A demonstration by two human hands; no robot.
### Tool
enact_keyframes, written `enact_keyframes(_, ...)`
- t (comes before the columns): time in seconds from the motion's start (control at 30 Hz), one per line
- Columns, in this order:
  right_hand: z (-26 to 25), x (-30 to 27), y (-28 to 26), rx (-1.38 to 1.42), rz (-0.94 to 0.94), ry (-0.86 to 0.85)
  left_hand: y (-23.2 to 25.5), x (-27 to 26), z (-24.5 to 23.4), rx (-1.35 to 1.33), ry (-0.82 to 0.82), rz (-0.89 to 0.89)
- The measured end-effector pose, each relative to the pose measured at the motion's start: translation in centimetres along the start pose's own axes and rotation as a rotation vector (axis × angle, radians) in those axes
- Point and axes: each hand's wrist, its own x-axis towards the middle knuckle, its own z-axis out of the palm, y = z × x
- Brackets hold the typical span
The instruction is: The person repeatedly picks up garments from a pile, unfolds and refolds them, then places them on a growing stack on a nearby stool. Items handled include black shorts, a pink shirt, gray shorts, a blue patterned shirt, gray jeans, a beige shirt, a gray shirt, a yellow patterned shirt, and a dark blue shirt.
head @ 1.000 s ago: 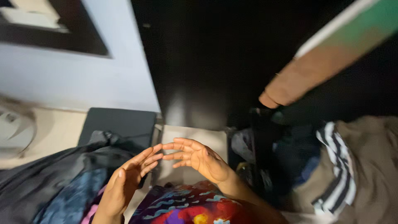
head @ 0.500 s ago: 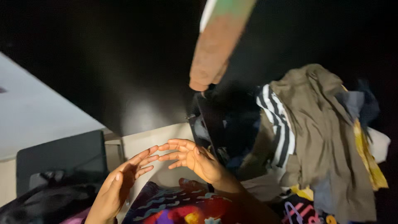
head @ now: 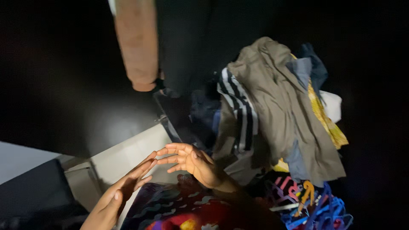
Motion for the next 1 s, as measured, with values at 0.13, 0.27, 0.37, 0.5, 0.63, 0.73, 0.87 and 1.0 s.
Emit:
enact_keyframes(0.13, -1.6, -1.9, -1.1, -0.01, -0.007, 0.051, -1.7, 1.9, 1.5, -0.027, -0.036, -0.01)
enact_keyframes(0.27, -3.0, -4.1, -3.2, -0.072, 0.007, 0.101, -2.5, 3.7, 3.5, -0.053, -0.068, -0.011)
enact_keyframes(0.37, -3.9, -5.6, -4.5, -0.103, -0.003, 0.141, -3.3, 5.2, 5.0, -0.103, -0.065, -0.025)
enact_keyframes(0.5, -5.6, -8.2, -5.3, -0.122, 0.005, 0.218, -5.2, 7.0, 6.7, -0.156, -0.075, -0.044)
enact_keyframes(0.63, -7.7, -10.2, -4.6, -0.057, -0.047, 0.285, -6.3, 9.9, 7.4, -0.239, -0.175, -0.043)
enact_keyframes(0.73, -10.6, -9.5, -4.4, 0.097, -0.032, 0.149, -6.7, 11.3, 7.9, -0.19, -0.263, -0.001)
enact_keyframes(0.87, -9.6, -12.5, -5.2, -0.054, -0.032, 0.457, -7.8, 13.5, 7.5, -0.172, -0.361, -0.049)
enact_keyframes(1.0, -12.4, -12.4, -4.2, 0.035, -0.128, 0.425, -9.4, 18.6, 7.4, -0.23, -0.526, -0.209)
